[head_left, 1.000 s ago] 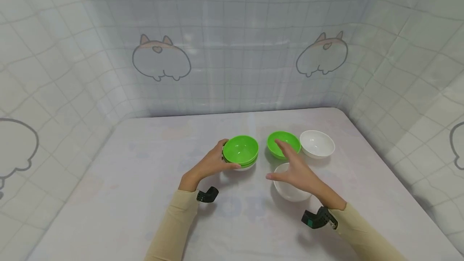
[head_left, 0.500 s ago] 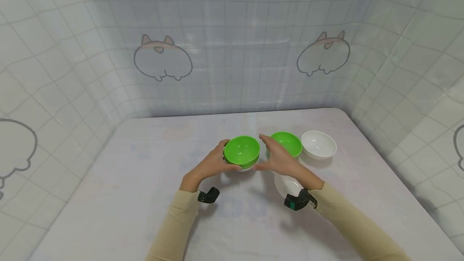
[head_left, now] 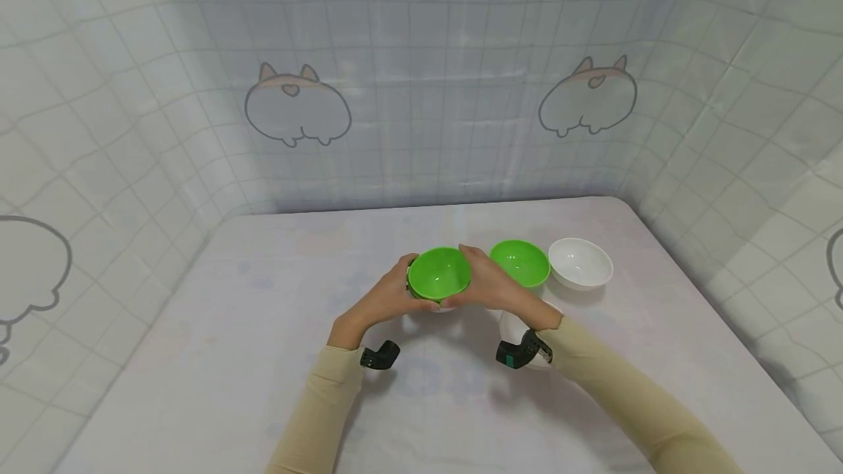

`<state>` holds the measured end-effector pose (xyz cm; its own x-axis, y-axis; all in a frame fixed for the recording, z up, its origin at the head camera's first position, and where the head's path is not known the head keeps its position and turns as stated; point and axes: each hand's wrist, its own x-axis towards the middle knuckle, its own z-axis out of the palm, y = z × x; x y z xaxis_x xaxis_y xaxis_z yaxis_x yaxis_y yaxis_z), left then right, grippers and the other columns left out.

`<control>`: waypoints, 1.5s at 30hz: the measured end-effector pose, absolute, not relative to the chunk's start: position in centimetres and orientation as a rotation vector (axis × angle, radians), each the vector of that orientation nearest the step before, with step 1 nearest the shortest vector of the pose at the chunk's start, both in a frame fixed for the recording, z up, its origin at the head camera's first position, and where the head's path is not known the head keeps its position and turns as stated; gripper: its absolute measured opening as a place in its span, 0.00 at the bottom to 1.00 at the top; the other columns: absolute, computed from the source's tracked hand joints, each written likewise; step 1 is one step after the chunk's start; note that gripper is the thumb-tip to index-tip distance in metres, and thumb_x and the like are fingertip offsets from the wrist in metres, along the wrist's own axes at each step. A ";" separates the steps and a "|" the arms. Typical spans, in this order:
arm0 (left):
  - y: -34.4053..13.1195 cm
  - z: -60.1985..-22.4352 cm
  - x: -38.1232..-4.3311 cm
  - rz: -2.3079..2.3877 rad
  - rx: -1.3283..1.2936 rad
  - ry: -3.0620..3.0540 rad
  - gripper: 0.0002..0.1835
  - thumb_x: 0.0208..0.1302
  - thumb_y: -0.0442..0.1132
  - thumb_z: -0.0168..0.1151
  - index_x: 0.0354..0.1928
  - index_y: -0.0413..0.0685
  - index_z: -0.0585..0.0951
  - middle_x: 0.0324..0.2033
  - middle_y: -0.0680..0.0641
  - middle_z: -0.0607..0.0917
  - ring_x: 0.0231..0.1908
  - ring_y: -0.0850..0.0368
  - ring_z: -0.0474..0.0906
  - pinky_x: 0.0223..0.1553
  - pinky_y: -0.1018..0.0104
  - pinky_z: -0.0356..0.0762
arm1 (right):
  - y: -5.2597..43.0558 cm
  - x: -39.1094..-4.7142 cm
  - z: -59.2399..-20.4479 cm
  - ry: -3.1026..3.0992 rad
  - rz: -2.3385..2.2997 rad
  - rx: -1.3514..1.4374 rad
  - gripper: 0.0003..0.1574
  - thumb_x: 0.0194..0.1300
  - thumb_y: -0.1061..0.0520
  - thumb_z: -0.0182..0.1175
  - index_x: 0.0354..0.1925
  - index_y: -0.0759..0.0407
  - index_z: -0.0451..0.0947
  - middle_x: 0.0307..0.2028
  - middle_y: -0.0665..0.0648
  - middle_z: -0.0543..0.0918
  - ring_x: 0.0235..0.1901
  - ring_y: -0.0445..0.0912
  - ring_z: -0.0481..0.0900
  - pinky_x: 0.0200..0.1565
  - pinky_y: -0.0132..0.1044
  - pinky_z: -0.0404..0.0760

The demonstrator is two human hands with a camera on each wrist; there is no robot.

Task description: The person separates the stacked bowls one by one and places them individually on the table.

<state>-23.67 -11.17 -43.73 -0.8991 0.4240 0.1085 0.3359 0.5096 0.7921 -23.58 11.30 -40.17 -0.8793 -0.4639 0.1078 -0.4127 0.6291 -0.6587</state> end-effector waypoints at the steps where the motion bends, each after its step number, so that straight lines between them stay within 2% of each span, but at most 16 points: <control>1: -11.2 -43.8 -23.7 1.352 0.668 2.639 0.56 0.45 0.51 0.79 0.71 0.41 0.56 0.62 0.44 0.68 0.59 0.51 0.69 0.59 0.48 0.67 | 11.2 -23.7 -40.1 2.771 -1.061 -0.737 0.71 0.43 0.46 0.79 0.70 0.76 0.49 0.66 0.74 0.60 0.62 0.63 0.65 0.58 0.56 0.70; 9: -11.1 -43.7 -23.7 1.343 0.679 2.637 0.54 0.45 0.52 0.79 0.70 0.42 0.58 0.61 0.46 0.69 0.58 0.54 0.70 0.58 0.51 0.68 | 10.5 -24.0 -39.4 2.737 -0.931 -0.674 0.78 0.42 0.42 0.79 0.72 0.75 0.41 0.67 0.75 0.57 0.63 0.63 0.64 0.59 0.55 0.69; 12: -11.1 -43.6 -23.7 1.332 0.675 2.636 0.54 0.45 0.52 0.79 0.70 0.42 0.58 0.61 0.47 0.69 0.58 0.55 0.70 0.58 0.52 0.68 | 10.4 -24.1 -39.4 2.712 -0.965 -0.678 0.77 0.40 0.43 0.80 0.72 0.74 0.45 0.64 0.72 0.62 0.60 0.60 0.67 0.56 0.53 0.71; 16: -11.0 -43.4 -23.6 1.330 0.677 2.638 0.54 0.46 0.52 0.78 0.70 0.41 0.58 0.61 0.45 0.69 0.58 0.53 0.70 0.58 0.50 0.68 | 10.3 -24.5 -39.7 2.703 -1.059 -0.754 0.66 0.36 0.46 0.82 0.65 0.72 0.59 0.54 0.66 0.72 0.52 0.56 0.73 0.50 0.50 0.75; 19: -11.0 -43.3 -23.5 1.331 0.674 2.642 0.54 0.46 0.51 0.78 0.70 0.41 0.58 0.61 0.45 0.69 0.59 0.53 0.69 0.58 0.49 0.67 | 10.3 -24.7 -39.8 2.689 -1.133 -0.785 0.60 0.34 0.48 0.83 0.60 0.71 0.65 0.50 0.64 0.75 0.50 0.55 0.75 0.49 0.50 0.76; 33: -11.0 -43.7 -23.8 1.309 0.639 2.662 0.59 0.46 0.52 0.78 0.73 0.42 0.52 0.64 0.46 0.67 0.61 0.52 0.68 0.59 0.48 0.67 | 10.4 -24.7 -40.6 2.636 -1.315 -0.684 0.62 0.31 0.50 0.84 0.61 0.68 0.64 0.52 0.62 0.75 0.51 0.54 0.75 0.50 0.51 0.75; 45: -11.1 -43.7 -23.7 1.323 0.693 2.657 0.55 0.47 0.50 0.78 0.72 0.47 0.55 0.65 0.48 0.66 0.62 0.55 0.66 0.60 0.50 0.65 | 10.6 -24.3 -40.6 2.649 -1.398 -0.753 0.60 0.30 0.54 0.84 0.59 0.68 0.65 0.51 0.63 0.75 0.51 0.54 0.75 0.51 0.51 0.74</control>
